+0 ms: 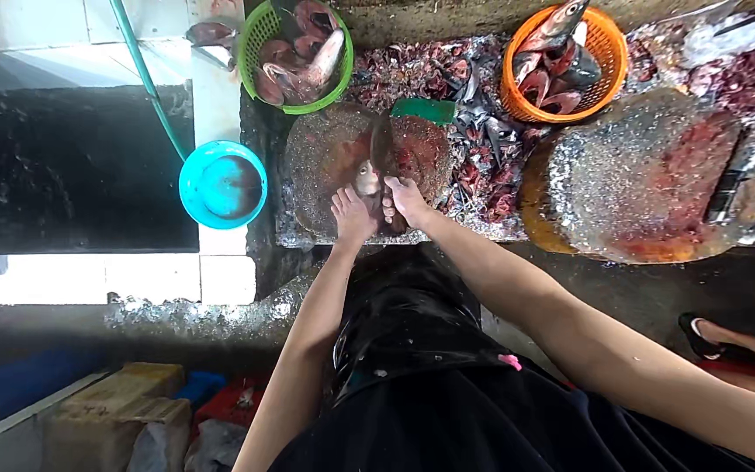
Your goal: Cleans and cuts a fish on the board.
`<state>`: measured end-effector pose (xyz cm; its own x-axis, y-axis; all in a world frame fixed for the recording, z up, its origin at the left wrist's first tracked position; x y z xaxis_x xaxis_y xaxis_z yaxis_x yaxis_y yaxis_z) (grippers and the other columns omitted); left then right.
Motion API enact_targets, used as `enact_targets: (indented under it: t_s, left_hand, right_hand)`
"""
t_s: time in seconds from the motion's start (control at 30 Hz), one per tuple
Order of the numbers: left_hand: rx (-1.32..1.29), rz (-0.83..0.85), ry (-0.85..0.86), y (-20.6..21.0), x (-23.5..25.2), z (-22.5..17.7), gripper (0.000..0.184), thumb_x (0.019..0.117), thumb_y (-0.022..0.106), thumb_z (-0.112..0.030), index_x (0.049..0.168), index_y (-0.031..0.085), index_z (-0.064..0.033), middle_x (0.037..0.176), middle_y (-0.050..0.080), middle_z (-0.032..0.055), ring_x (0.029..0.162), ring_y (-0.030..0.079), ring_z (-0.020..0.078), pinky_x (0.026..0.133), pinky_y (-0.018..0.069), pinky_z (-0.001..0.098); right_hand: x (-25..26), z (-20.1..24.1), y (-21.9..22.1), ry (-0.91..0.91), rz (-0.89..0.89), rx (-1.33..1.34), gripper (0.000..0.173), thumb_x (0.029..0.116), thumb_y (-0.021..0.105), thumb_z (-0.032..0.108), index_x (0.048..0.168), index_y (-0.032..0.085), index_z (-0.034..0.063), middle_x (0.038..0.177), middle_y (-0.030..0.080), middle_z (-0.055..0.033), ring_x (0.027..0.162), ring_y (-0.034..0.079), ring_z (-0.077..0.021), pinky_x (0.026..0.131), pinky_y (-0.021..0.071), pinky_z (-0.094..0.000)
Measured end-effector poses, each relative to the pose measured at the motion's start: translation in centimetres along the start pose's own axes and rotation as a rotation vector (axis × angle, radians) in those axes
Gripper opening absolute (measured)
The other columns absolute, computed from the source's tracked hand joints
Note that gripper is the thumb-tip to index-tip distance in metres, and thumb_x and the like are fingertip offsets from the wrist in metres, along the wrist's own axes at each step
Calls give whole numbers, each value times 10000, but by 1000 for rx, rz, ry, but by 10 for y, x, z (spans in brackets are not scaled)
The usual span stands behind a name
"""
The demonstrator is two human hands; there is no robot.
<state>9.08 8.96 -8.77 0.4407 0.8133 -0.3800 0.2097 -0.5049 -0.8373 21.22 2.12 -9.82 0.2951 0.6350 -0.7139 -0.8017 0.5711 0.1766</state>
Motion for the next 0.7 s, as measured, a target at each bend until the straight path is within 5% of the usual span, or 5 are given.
enact_targets:
  t_s: [0.13, 0.23, 0.37, 0.53, 0.7]
  left_hand:
    - [26, 10, 8, 1, -4, -2, 1082, 721, 850, -354, 1544, 278, 52, 1559, 321, 324, 1453, 317, 494, 1155, 323, 640]
    - [71, 5, 4, 0, -2, -1, 945, 853, 734, -447, 1517, 308, 74, 1541, 342, 331, 1442, 339, 493, 1138, 350, 623]
    - [63, 55, -15, 1, 2, -1, 957, 827, 765, -411, 1512, 301, 71, 1559, 307, 339, 1466, 301, 490, 1146, 331, 626]
    - [80, 37, -29, 2, 3, -1, 968, 757, 812, -361, 1483, 332, 63, 1542, 324, 332, 1441, 335, 485, 1131, 354, 612]
    - [49, 14, -24, -2, 3, 2, 1031, 761, 813, -510, 1487, 351, 58, 1542, 352, 331, 1448, 352, 478, 1148, 355, 605]
  right_hand:
    - [-5, -5, 14, 4, 44, -222, 345, 1124, 379, 384, 1111, 525, 72, 604, 498, -40, 420, 526, -169, 425, 534, -349]
    - [-2, 4, 13, -116, -9, -630, 406, 1113, 392, 369, 1025, 583, 23, 662, 583, -94, 506, 607, -209, 509, 563, -396]
    - [-3, 20, 11, -154, -109, -1094, 479, 1093, 400, 404, 1204, 618, -8, 1089, 687, -238, 1048, 694, -391, 889, 551, -581]
    - [0, 21, 11, -210, -160, -1278, 517, 1086, 367, 431, 1277, 566, -6, 1126, 682, -237, 1061, 702, -395, 875, 572, -566]
    - [-1, 30, 7, -192, -159, -1477, 517, 1085, 325, 450, 1302, 494, 12, 1035, 689, -256, 959, 719, -461, 736, 584, -617]
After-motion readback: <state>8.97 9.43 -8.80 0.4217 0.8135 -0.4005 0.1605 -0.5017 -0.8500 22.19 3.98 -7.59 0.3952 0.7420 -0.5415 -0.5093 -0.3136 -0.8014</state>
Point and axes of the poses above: each hand's wrist, its own x-axis towards the middle knuckle, its own y-axis out of the palm, z = x × y, the point moved 9 cm from there along x, towards the middle knuckle
